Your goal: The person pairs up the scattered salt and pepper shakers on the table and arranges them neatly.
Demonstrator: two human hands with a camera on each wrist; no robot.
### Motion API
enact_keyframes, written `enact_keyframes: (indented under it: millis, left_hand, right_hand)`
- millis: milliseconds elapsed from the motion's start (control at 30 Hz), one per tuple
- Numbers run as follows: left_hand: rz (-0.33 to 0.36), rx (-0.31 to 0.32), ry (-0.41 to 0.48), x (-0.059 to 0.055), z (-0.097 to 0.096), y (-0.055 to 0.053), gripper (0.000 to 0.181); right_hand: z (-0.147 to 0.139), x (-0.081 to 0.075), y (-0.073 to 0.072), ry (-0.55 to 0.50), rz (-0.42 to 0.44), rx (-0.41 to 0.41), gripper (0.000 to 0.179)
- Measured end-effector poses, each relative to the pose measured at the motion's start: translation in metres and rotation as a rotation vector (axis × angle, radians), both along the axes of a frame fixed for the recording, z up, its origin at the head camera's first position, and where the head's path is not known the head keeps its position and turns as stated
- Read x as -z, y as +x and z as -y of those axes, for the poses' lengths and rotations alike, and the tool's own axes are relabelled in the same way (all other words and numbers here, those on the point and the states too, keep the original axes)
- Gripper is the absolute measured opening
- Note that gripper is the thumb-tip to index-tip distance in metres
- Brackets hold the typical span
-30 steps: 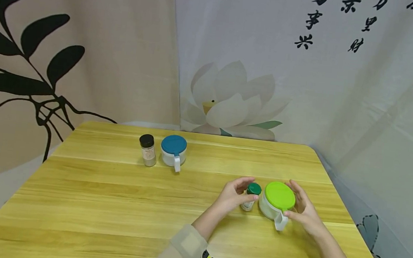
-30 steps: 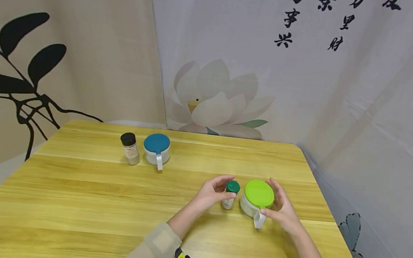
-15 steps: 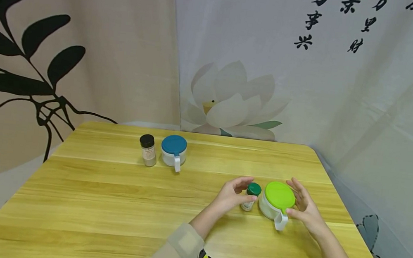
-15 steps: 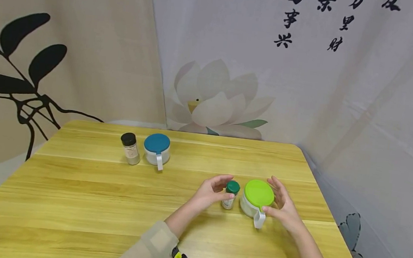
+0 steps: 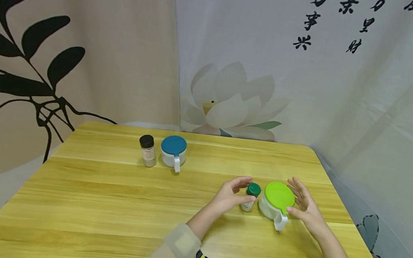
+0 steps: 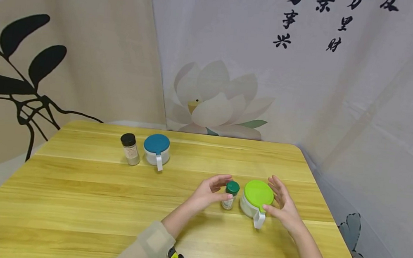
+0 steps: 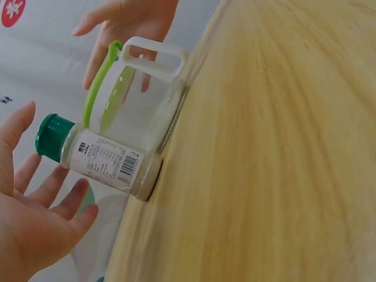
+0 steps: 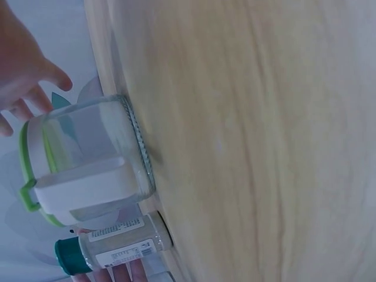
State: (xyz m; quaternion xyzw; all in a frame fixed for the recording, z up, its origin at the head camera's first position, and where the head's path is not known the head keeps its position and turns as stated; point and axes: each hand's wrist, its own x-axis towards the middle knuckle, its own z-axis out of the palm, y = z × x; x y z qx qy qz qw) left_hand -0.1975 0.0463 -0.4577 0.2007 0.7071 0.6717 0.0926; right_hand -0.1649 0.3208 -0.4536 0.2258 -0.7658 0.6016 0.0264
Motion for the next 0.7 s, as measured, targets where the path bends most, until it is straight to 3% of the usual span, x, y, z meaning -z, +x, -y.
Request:
enact_keyframes:
  millis: [233, 333, 700]
  left_hand:
    - [-0.009, 0.001, -0.005, -0.002, 0.005, 0.000, 0.056]
    - [-0.006, 0.010, 0.010, -0.009, 0.009, 0.004, 0.057]
    - [-0.021, 0.016, -0.014, -0.005, 0.016, 0.000, 0.061]
  right_hand:
    - [0.000, -0.001, 0.001, 0.010, -0.016, 0.022, 0.080]
    - [0.003, -0.001, 0.002, 0.010, -0.024, 0.036, 0.080]
    - [0.011, -0.003, 0.000, -0.007, -0.069, 0.052, 0.082]
